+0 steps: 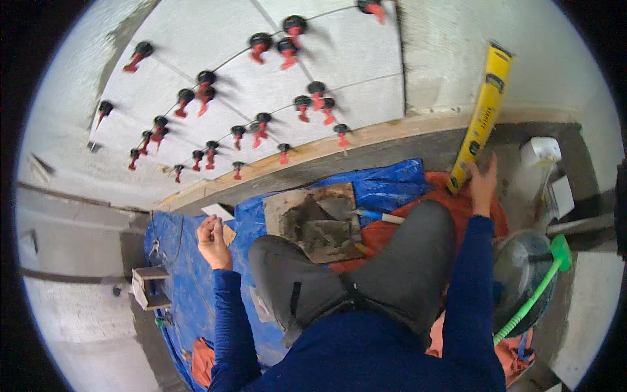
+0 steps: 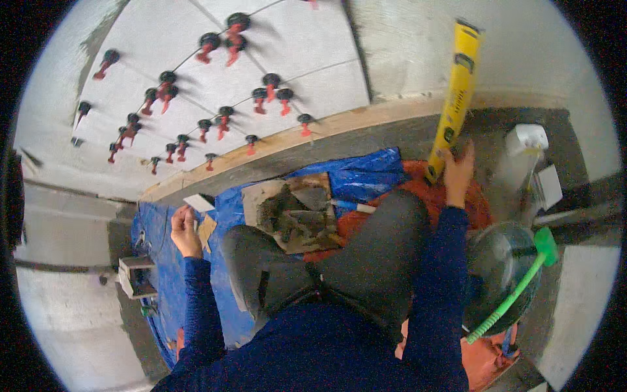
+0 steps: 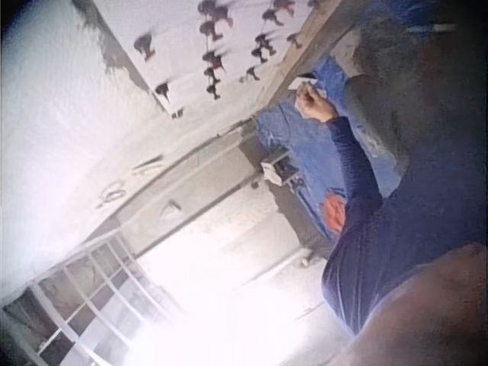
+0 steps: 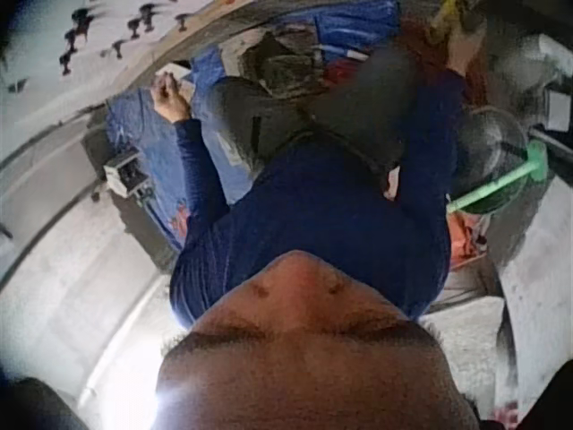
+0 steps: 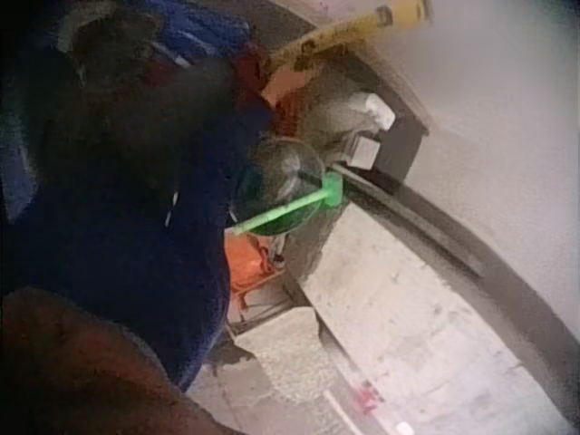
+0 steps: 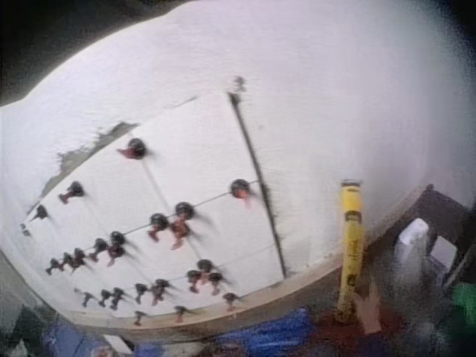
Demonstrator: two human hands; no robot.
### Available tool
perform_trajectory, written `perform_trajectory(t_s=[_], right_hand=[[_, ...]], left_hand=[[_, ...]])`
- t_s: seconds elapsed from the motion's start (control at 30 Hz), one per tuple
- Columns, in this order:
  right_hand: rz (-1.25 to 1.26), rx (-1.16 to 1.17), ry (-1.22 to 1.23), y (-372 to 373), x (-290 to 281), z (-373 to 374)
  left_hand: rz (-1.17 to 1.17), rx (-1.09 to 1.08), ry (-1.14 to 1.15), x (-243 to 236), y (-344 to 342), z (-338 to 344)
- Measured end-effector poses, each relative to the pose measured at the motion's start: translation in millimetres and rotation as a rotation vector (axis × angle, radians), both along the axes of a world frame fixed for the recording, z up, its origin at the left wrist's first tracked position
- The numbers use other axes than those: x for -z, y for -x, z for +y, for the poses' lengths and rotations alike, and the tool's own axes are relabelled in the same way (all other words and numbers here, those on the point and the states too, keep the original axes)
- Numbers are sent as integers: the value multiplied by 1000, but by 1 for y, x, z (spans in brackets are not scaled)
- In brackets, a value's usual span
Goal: The person is installing white tiles on a wall using tile leveling clips. They apply adhesive with a trowel, tap tiles into place with a rubber mallet, wipe excess adhesive with a sponge, and check alignment with a spirit level.
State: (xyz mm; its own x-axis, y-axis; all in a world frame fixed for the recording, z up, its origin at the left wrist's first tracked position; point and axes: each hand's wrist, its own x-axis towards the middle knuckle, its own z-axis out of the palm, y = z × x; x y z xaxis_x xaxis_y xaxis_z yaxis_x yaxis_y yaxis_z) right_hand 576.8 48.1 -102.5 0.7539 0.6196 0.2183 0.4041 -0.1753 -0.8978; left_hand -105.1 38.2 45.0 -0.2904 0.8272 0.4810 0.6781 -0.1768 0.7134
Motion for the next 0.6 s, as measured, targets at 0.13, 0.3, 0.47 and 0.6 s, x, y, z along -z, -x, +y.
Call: perform_trajectory(t_s=[0.13,0.3,0.47,0.6], right_hand=[[130,49,-107,11,-15,-32],[53,11,-93,31,-53,-79],[-60,-3,27,24,-85,-121],[-92,-44,19,16,-104,-128]], left_hand=[[-229,-3,-62,23,2,-2],[-119,-322,-56,101,76,-16],[-97,-635,707,197,148,-152],[-166,-692,911,236,151,-276]])
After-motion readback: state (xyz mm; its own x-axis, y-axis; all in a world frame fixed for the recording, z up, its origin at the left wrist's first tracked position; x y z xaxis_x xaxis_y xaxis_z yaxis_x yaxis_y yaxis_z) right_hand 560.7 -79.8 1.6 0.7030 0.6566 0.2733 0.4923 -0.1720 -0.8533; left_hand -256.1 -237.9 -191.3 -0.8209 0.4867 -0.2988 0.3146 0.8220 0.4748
